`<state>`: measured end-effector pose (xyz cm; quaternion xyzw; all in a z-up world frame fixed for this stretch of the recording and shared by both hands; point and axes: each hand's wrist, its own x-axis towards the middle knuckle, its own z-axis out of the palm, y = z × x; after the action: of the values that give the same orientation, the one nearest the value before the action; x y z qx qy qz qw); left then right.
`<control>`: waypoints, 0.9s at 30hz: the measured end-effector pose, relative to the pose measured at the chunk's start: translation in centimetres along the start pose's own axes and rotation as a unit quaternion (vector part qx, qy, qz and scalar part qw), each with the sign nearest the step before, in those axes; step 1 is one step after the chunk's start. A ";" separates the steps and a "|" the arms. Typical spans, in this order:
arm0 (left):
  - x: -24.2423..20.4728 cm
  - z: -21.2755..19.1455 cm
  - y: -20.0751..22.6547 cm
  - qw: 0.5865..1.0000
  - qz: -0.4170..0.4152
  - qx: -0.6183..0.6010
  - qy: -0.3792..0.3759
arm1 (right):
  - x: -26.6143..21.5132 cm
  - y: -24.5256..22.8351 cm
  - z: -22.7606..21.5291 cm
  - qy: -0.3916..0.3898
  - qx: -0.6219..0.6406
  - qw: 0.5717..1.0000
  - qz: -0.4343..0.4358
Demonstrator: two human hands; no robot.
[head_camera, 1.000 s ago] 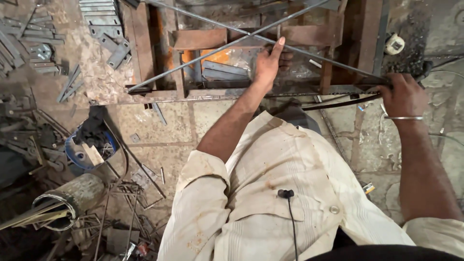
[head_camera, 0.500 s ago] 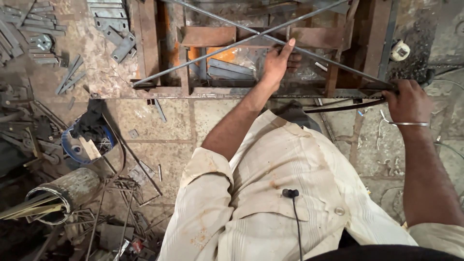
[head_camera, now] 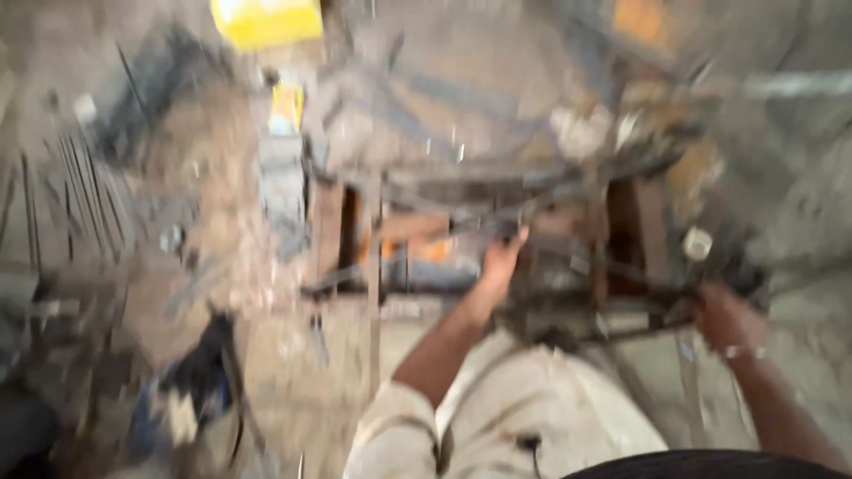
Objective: Welding metal bars together to form a frame structure.
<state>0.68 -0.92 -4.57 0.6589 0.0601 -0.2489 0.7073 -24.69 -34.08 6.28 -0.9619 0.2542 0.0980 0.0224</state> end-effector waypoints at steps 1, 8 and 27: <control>1.1 0.0 -1.0 0.999 -0.037 -0.006 0.011 | 0.4 -0.1 0.5 -0.018 0.006 1.000 0.009; 1.0 -0.4 0.1 0.992 -0.021 -0.113 -0.061 | 1.5 1.3 2.5 0.055 0.059 0.995 -0.061; 0.0 -0.1 1.5 0.982 -0.077 -0.155 -0.081 | 10.5 9.2 18.7 0.030 0.128 0.989 -0.068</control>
<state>1.35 -0.80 -3.29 0.5123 0.0906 -0.3426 0.7823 -23.59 -45.40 -14.12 -0.9687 0.1992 0.0338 0.1444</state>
